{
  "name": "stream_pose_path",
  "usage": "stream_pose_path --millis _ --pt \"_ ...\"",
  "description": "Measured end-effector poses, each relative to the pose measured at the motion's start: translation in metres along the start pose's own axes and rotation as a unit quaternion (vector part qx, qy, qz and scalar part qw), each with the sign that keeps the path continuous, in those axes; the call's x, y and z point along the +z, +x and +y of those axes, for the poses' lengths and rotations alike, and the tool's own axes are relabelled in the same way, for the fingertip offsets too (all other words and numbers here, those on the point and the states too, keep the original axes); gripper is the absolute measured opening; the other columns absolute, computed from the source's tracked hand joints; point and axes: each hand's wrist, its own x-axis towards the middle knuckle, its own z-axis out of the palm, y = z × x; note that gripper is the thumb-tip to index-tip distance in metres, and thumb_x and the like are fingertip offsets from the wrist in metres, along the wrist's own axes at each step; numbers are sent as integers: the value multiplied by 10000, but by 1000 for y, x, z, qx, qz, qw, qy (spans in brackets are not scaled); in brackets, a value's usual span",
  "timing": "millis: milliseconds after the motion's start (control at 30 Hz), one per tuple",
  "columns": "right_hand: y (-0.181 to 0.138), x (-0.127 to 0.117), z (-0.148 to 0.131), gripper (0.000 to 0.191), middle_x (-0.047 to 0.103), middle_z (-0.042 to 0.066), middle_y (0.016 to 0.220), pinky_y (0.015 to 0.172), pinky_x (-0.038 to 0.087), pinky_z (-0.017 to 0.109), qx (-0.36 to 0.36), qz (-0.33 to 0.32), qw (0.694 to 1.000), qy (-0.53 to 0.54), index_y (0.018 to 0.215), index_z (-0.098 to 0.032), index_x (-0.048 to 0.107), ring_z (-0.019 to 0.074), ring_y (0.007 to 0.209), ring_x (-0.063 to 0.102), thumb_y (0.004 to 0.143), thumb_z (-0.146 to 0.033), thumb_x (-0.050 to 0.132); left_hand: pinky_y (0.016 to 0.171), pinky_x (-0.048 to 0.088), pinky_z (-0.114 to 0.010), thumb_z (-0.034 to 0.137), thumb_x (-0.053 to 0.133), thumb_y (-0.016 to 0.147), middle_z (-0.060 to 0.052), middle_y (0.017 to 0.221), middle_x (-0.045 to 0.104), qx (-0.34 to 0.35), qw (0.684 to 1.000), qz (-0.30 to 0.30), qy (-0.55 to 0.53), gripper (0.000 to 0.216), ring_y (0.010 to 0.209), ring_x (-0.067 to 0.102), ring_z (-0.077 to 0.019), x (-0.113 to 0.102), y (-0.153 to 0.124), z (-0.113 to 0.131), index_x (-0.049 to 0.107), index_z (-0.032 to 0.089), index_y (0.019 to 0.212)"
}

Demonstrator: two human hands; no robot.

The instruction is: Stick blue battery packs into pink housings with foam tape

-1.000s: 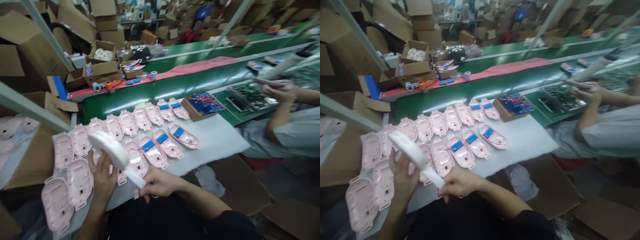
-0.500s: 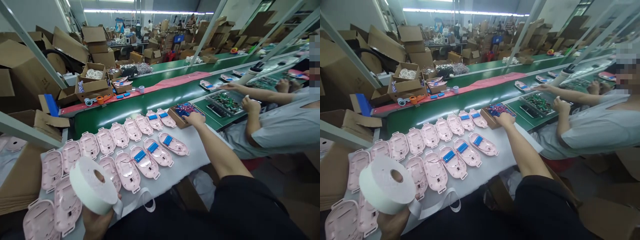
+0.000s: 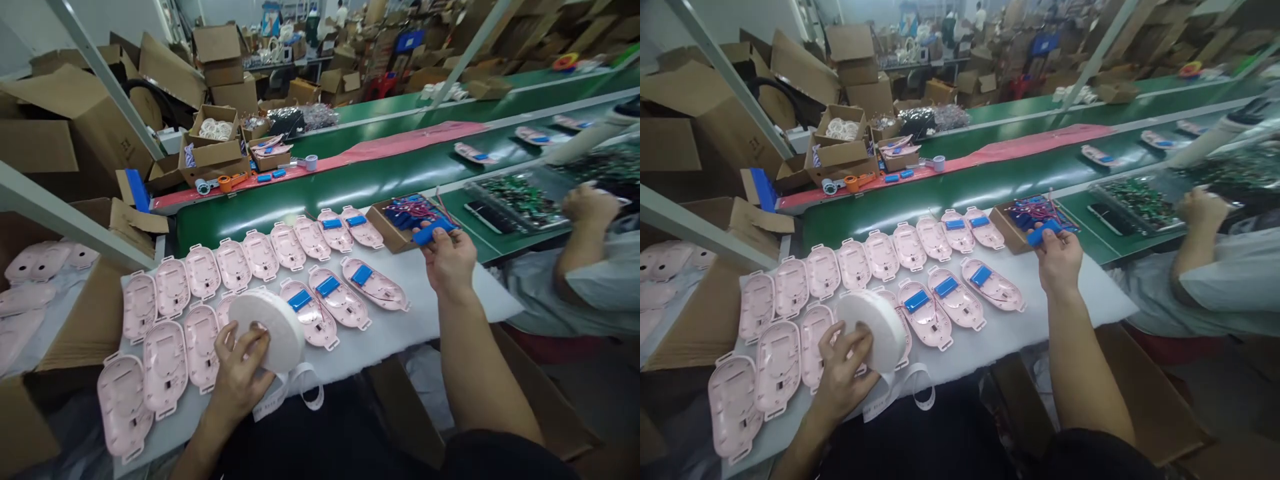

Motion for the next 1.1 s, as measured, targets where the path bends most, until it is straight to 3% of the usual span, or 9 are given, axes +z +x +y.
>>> stream_pose_path --millis 67,133,267,467,600,733,867,1033,1100 --pt "-48 12 -20 442 770 86 992 793 649 451 22 -69 996 52 1003 -266 524 274 894 779 817 -582 771 1184 389 -550 144 744 847 -111 1203 723 24 999 -47 13 490 1250 559 -329 5 4 2 657 182 1328" --pt "-96 25 -45 528 799 80 1027 809 672 482 59 -199 977 48 1124 -259 617 293 909 790 753 -531 876 1218 352 -524 118 721 872 -95 1236 726 40 995 -84 25 525 1235 579 -298 10 6 3 633 171 1387" --pt "-162 48 -86 549 823 75 1058 924 676 488 38 -448 893 -38 1202 -232 780 305 938 799 748 -508 917 1233 320 -536 76 696 886 -71 1293 720 24 992 -112 44 544 1268 561 -319 13 1 3 633 193 1413" --pt "-169 63 -98 504 831 52 973 854 683 440 -36 -511 857 -59 1185 -238 821 284 856 797 800 -559 878 1196 380 -536 65 681 916 -37 1267 737 26 991 -104 76 526 1301 516 -335 9 -5 2 654 239 1411" --pt "-169 72 -97 488 825 57 955 879 675 449 31 -550 833 -44 1143 -227 821 285 895 792 773 -536 898 1170 431 -524 79 705 912 -38 1247 744 40 989 -101 102 516 1292 511 -345 3 -4 -2 673 251 1397" --pt "-204 80 -84 564 814 85 1072 999 642 499 189 -481 855 55 1145 -214 770 301 1052 774 708 -529 937 1168 444 -556 83 685 922 -60 1218 757 38 989 -92 107 533 1254 569 -326 3 0 -6 654 271 1420" --pt "-207 88 -67 567 808 105 1071 902 667 490 217 -354 900 135 1154 -219 745 310 1022 774 748 -585 897 1173 447 -591 133 724 918 -68 1246 751 37 992 -91 76 552 1224 600 -313 7 -1 2 631 285 1441" --pt "-74 126 -40 528 742 98 1288 1017 604 445 -4 -180 979 96 1286 -242 697 266 1231 693 937 -635 656 1197 445 -546 136 755 898 -34 1223 757 85 991 -99 23 503 1245 556 -304 4 -1 14 673 259 1379" --pt "-22 150 -25 530 734 112 1313 1016 590 438 -71 -229 969 -51 1378 -208 664 268 1210 698 965 -541 649 1191 438 -502 109 723 914 -32 1204 765 65 996 -63 18 442 1248 553 -289 0 3 12 692 237 1336"
